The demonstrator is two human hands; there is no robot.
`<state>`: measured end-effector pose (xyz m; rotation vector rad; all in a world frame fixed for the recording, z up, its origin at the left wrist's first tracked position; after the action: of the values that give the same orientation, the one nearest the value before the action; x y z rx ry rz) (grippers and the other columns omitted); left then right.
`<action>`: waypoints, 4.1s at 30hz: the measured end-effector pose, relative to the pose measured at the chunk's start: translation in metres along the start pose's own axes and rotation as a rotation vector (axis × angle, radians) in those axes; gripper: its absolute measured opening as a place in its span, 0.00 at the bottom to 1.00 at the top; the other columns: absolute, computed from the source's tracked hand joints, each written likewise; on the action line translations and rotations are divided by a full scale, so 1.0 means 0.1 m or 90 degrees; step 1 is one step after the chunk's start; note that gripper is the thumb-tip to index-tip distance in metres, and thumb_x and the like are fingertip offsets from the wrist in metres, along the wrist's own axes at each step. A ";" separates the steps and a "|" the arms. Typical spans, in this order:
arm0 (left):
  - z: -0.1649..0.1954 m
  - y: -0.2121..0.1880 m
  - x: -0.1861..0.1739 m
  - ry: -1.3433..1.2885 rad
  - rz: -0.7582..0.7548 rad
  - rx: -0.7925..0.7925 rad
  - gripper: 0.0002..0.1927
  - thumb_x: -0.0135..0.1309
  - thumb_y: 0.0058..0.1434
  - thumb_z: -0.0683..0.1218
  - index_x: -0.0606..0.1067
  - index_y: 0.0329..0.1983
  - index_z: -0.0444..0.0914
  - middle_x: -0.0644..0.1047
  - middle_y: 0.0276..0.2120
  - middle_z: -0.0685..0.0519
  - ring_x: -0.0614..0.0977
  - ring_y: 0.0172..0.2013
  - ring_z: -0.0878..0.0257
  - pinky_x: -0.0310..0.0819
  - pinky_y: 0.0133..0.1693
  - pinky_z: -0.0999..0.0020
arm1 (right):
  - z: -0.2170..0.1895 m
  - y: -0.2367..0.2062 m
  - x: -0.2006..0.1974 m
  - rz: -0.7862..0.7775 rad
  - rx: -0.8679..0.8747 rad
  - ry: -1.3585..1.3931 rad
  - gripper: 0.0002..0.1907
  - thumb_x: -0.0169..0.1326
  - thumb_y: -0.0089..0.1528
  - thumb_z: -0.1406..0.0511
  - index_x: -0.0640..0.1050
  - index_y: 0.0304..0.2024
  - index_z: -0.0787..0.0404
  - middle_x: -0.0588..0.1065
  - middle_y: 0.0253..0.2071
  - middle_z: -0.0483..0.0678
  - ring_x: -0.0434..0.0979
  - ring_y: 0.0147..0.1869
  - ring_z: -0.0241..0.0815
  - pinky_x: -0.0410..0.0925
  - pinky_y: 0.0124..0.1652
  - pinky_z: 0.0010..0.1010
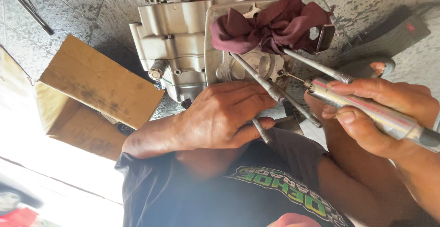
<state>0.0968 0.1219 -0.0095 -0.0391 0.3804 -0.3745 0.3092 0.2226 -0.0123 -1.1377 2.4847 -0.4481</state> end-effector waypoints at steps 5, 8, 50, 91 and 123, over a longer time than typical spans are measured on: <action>0.03 0.13 0.01 0.027 0.006 0.033 0.16 0.63 0.64 0.45 0.76 0.49 0.30 0.79 0.54 0.39 0.84 0.51 0.46 0.82 0.52 0.56 | 0.00 0.06 -0.08 0.011 -0.065 -0.017 0.16 0.54 0.64 0.64 0.76 0.48 0.72 0.80 0.43 0.59 0.85 0.41 0.43 0.78 0.41 0.27; 0.03 0.19 0.01 0.023 0.003 0.019 0.12 0.62 0.66 0.45 0.77 0.48 0.33 0.80 0.54 0.43 0.85 0.50 0.50 0.84 0.51 0.59 | 0.02 0.06 -0.14 0.001 -0.046 -0.030 0.16 0.54 0.63 0.65 0.76 0.47 0.73 0.80 0.41 0.59 0.85 0.39 0.41 0.78 0.39 0.26; -0.08 0.19 0.03 0.115 0.063 0.076 0.12 0.64 0.68 0.48 0.78 0.42 0.33 0.82 0.42 0.45 0.86 0.41 0.56 0.85 0.39 0.62 | -0.05 0.30 -0.02 -0.048 -0.059 -0.217 0.21 0.61 0.64 0.57 0.81 0.51 0.68 0.81 0.34 0.53 0.81 0.28 0.35 0.71 0.27 0.21; -0.11 0.18 -0.11 0.103 0.070 0.093 0.14 0.66 0.66 0.48 0.77 0.42 0.33 0.81 0.44 0.44 0.86 0.41 0.55 0.85 0.40 0.63 | -0.35 0.46 0.18 -0.074 -0.004 -0.232 0.17 0.57 0.63 0.61 0.80 0.48 0.69 0.82 0.41 0.56 0.83 0.32 0.38 0.72 0.27 0.22; -0.12 0.21 -0.05 0.107 0.062 0.093 0.15 0.65 0.67 0.50 0.77 0.42 0.32 0.82 0.44 0.42 0.86 0.43 0.54 0.86 0.40 0.62 | -0.31 0.47 0.16 -0.080 0.016 -0.198 0.17 0.57 0.62 0.63 0.79 0.48 0.70 0.82 0.41 0.56 0.85 0.35 0.39 0.75 0.30 0.23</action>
<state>0.0952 0.1441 -0.0211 0.1545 0.5186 -0.3092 0.2549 0.2431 -0.0084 -1.2540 2.1436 -0.3078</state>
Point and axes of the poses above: each hand's wrist, its own y-axis towards the middle knuckle, its own x-axis out of the palm, z = x × y, the point moved 6 cm from there along y, towards the middle knuckle
